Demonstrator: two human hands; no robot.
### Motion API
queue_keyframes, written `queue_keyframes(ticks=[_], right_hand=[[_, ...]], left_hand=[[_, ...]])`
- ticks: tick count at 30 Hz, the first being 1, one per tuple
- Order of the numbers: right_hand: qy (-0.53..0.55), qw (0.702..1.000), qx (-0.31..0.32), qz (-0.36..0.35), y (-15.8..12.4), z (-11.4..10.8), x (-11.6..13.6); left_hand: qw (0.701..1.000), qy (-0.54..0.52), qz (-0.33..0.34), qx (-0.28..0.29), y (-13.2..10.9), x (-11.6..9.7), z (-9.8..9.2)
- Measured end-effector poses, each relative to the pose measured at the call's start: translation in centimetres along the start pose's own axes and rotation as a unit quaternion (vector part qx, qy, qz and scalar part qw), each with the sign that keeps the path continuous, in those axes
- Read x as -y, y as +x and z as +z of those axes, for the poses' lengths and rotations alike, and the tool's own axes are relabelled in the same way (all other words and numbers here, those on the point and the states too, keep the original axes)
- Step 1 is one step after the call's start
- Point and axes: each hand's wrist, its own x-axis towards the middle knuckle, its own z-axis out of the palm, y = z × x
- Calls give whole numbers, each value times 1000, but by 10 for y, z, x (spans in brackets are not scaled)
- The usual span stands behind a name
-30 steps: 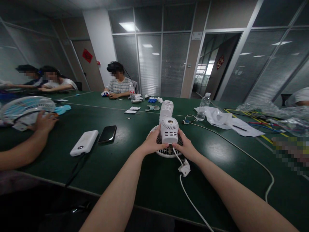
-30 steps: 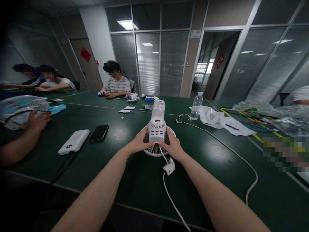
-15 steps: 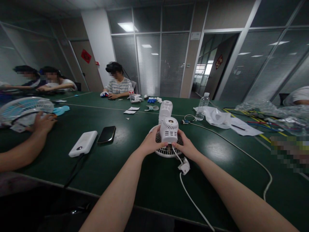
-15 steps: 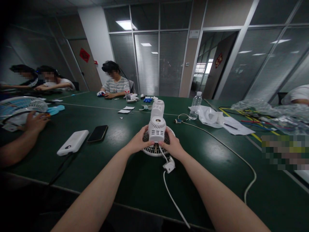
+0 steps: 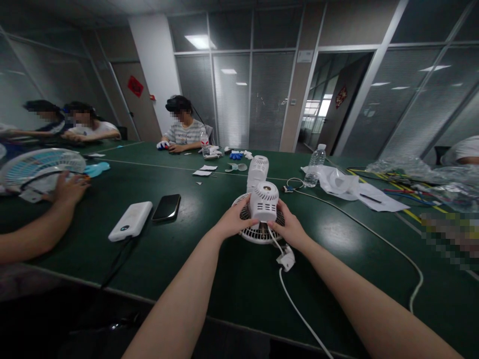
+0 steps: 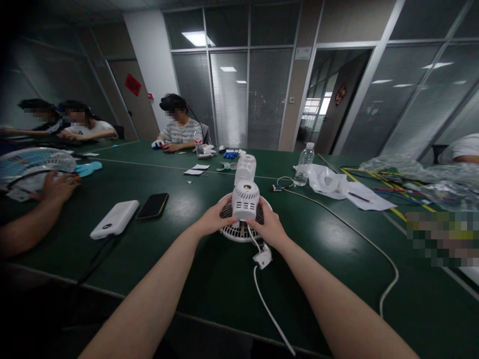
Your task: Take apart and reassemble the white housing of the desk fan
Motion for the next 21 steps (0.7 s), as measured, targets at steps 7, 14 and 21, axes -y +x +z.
queue_keyframes(ticks=[7,14,21], right_hand=[[-51,999,-8,-4,-3,0,4],[-108,994,-2,1,-3,-3,11],[-123,992,11,17,-1,-6,14]], left_hand=[[998,56,-8,15,-2,-4,-1],[993,116,-9,9,-2,-10,-1],[987,157,-32,-9,-4,-18,1]])
